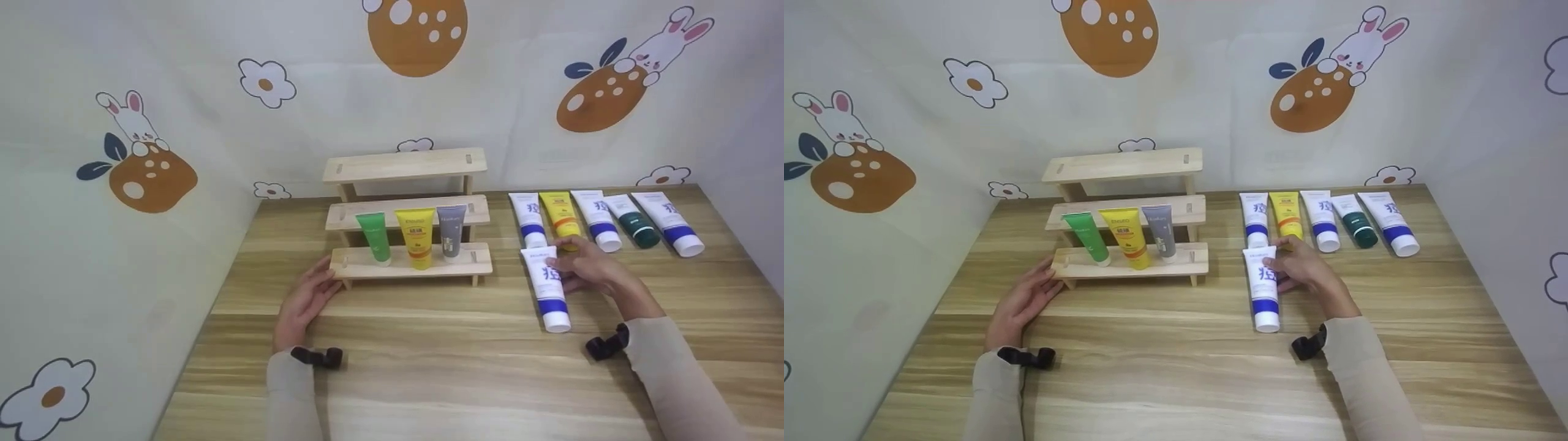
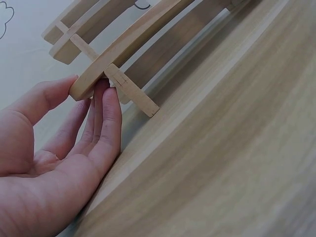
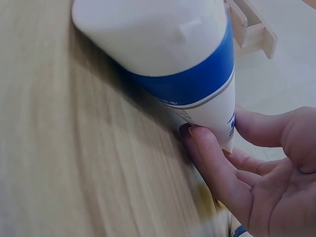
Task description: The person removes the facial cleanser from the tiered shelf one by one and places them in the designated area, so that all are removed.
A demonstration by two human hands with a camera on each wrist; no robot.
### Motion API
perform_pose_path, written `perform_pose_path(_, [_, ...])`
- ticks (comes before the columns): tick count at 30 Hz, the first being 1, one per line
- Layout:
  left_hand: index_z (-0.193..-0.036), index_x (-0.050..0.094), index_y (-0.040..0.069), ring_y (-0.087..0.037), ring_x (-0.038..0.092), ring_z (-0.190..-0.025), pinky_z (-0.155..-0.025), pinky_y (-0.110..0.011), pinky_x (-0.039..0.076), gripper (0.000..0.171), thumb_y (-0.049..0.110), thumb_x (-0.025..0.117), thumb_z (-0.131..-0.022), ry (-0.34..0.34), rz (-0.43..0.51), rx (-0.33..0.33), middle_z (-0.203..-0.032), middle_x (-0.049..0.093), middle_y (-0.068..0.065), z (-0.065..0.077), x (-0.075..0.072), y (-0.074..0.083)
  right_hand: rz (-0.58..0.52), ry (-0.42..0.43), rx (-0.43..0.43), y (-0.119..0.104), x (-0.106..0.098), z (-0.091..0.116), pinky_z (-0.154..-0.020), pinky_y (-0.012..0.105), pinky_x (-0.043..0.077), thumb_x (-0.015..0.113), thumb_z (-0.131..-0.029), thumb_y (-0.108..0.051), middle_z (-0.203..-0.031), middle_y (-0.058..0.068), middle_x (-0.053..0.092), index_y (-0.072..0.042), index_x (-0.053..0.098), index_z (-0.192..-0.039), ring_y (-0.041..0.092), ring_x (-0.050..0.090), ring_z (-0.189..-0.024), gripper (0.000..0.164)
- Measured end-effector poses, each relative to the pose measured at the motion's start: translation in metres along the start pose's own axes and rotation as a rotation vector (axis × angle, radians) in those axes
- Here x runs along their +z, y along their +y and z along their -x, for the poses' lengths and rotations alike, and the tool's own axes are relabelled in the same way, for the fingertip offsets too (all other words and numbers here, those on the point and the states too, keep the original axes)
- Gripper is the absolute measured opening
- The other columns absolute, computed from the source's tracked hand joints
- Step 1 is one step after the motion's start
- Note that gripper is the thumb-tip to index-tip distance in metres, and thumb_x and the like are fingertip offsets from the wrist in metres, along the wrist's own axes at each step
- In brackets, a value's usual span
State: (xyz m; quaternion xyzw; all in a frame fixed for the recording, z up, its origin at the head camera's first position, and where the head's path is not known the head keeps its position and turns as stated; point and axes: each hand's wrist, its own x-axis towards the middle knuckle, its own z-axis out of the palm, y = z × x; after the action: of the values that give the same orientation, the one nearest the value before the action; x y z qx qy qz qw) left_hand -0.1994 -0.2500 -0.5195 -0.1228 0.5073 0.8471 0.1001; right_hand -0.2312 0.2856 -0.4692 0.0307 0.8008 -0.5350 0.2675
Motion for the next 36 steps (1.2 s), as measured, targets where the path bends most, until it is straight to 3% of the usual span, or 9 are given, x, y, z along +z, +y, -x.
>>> perform_pose_path(17, [-0.155,0.032,0.005,-0.016,0.064,-0.112,-0.103,-0.029,0.053,0.060,-0.001,0.052,-0.099,-0.004,0.007,0.010,-0.155,0.037,-0.017,0.001,0.001,-0.001,0.108,0.049,0.008,-0.006,0.003,0.006,-0.077,0.039,0.064,0.059,-0.101,-0.018,-0.134,0.034,0.053,0.001,0.024,-0.156,0.020,0.069,-0.091,0.067])
perform_pose_path(28, [-0.155,0.031,0.002,-0.014,0.063,-0.112,-0.102,-0.027,0.054,0.060,0.000,0.053,-0.099,-0.004,-0.016,0.011,-0.158,0.034,-0.018,-0.001,-0.001,-0.001,0.230,0.158,0.084,-0.022,0.004,0.020,-0.074,0.033,0.062,0.062,-0.099,-0.035,-0.129,0.028,0.057,0.005,0.036,-0.147,0.024,0.066,-0.097,0.068])
perform_pose_path(31, [-0.155,0.031,0.004,-0.014,0.063,-0.113,-0.104,-0.028,0.053,0.061,0.000,0.054,-0.099,0.004,-0.014,0.000,-0.157,0.034,-0.018,0.000,0.000,0.000,0.260,0.172,0.064,-0.028,0.006,0.024,-0.079,0.034,0.061,0.060,-0.100,-0.039,-0.131,0.027,0.057,0.004,0.041,-0.145,0.028,0.067,-0.103,0.066])
perform_pose_path(36, [-0.154,0.036,0.006,-0.016,0.064,-0.114,-0.104,-0.029,0.054,0.060,0.001,0.058,-0.098,0.031,0.017,-0.019,-0.155,0.038,-0.017,0.003,0.001,0.000,0.267,0.182,-0.050,-0.038,0.020,0.028,-0.090,0.038,0.058,0.060,-0.099,-0.043,-0.138,0.025,0.052,-0.002,0.044,-0.146,0.033,0.061,-0.115,0.064])
